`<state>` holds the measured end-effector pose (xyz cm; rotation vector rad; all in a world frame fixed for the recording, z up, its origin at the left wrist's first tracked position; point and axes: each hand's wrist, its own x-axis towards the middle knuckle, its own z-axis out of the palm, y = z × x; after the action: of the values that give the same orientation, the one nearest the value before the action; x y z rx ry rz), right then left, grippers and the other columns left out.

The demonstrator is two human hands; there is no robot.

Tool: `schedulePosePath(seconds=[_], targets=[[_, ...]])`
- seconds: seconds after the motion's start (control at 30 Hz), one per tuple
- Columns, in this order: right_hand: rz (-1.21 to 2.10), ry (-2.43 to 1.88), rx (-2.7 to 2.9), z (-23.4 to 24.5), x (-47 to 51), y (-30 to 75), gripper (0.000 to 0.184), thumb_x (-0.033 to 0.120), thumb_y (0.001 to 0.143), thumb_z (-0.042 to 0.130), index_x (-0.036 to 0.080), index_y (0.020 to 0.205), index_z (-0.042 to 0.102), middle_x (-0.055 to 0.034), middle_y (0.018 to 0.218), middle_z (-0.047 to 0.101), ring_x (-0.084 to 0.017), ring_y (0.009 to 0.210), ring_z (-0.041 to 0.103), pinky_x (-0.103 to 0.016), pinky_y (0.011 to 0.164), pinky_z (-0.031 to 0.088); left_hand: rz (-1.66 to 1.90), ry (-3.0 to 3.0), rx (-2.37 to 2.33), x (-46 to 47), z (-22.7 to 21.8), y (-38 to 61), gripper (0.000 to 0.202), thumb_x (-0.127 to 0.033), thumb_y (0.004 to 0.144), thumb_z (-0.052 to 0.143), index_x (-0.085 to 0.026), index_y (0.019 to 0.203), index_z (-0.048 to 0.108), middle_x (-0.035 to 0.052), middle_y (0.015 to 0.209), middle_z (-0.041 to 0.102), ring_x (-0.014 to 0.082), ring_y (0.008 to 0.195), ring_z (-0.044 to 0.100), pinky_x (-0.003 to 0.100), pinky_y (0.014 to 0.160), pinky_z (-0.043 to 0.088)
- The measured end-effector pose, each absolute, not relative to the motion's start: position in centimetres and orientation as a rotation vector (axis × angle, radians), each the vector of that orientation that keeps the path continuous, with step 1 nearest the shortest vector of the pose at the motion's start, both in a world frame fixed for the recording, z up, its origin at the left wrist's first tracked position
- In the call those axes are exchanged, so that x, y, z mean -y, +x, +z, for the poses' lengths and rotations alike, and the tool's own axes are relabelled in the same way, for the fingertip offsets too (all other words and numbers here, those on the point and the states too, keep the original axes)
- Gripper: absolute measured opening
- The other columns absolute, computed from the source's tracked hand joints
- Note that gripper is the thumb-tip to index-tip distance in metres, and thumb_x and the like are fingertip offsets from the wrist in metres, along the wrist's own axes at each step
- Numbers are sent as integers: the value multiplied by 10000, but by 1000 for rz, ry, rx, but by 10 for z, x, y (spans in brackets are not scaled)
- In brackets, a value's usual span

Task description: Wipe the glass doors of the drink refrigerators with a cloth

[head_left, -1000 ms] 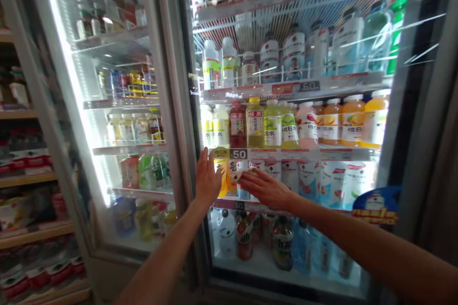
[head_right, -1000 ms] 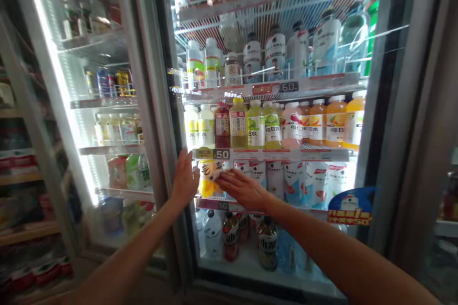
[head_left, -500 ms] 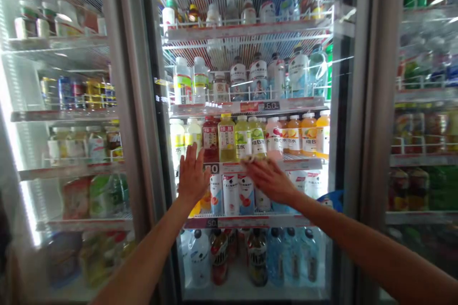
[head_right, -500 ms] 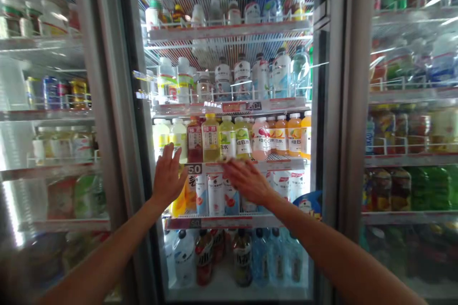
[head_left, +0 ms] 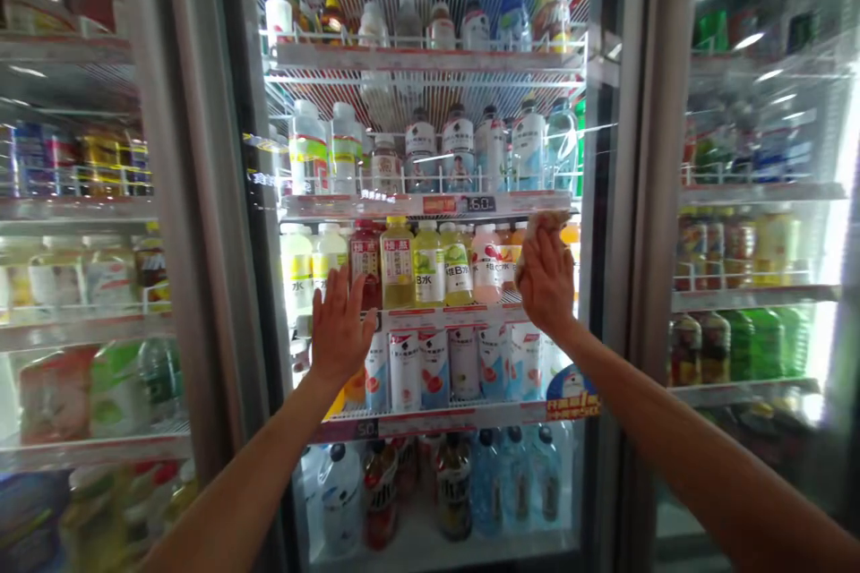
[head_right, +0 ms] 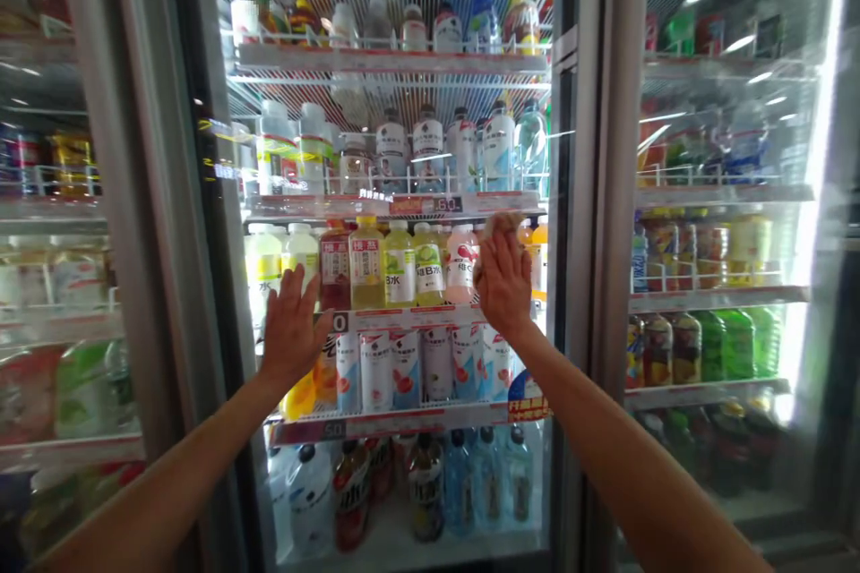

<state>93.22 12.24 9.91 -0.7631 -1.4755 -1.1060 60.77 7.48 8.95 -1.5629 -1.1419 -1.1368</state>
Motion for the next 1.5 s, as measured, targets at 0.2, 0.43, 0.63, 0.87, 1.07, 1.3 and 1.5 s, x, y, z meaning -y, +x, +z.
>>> schedulePosePath(seconds=[0.2, 0.43, 0.63, 0.87, 1.07, 1.3, 1.5], targets=[[-1093, -738, 1592, 70, -132, 969, 671, 169, 892, 393, 302, 1474, 85, -19, 1539, 176, -237, 1410, 185, -521, 1116, 260, -1168, -1597, 1104, -74, 95, 609, 567, -342, 879, 431, -234, 1419, 295, 84, 1503, 257, 249, 1403, 179, 496, 1135, 202], [-892, -742, 1210, 84, -138, 926, 620, 187, 902, 341, 243, 1479, 119, -79, 1540, 161, -295, 1421, 104, -629, 1094, 196, -1138, -1582, 1135, -74, 94, 609, 571, -351, 890, 410, -197, 1424, 281, 124, 1495, 263, 265, 1405, 169, 523, 1125, 202], [-1106, -580, 1657, 84, -128, 902, 654, 175, 890, 387, 268, 1476, 112, -51, 1490, 321, -217, 1408, 201, -511, 1130, 228, -1055, -1564, 1138, -69, 97, 606, 537, -336, 891, 393, -154, 1394, 341, 147, 1477, 297, 265, 1397, 203, 491, 1110, 251], [-950, -722, 1196, 122, -138, 906, 648, 188, 895, 354, 250, 1480, 84, -74, 1537, 179, -295, 1418, 132, -623, 1074, 237, -1080, -1581, 1157, -69, 95, 609, 570, -346, 882, 399, -178, 1417, 297, 128, 1488, 280, 261, 1400, 194, 497, 1120, 228], [-1149, -579, 1621, 111, -131, 898, 631, 189, 895, 377, 286, 1472, 142, -20, 1487, 330, -213, 1387, 261, -475, 1134, 231, -1116, -1581, 1152, -71, 93, 608, 562, -345, 881, 409, -180, 1409, 313, 133, 1478, 304, 260, 1400, 196, 498, 1124, 217], [-751, -628, 1420, 134, -133, 888, 564, 327, 942, 273, 252, 1480, 121, -72, 1525, 230, -294, 1410, 168, -581, 1105, 202, -1187, -1559, 1041, -69, 101, 654, 571, -281, 882, 402, -122, 1409, 250, 174, 1484, 273, 247, 1416, 126, 495, 1134, 211], [-237, -380, 1701, 113, -93, 845, 541, 228, 951, 72, 264, 1474, -63, -30, 1533, 215, -150, 1390, 247, -423, 1097, 344, -1117, -1756, 858, -92, 116, 731, 546, -294, 921, 294, -112, 1425, 190, 139, 1477, 306, 195, 1420, 113, 438, 1128, 271]])
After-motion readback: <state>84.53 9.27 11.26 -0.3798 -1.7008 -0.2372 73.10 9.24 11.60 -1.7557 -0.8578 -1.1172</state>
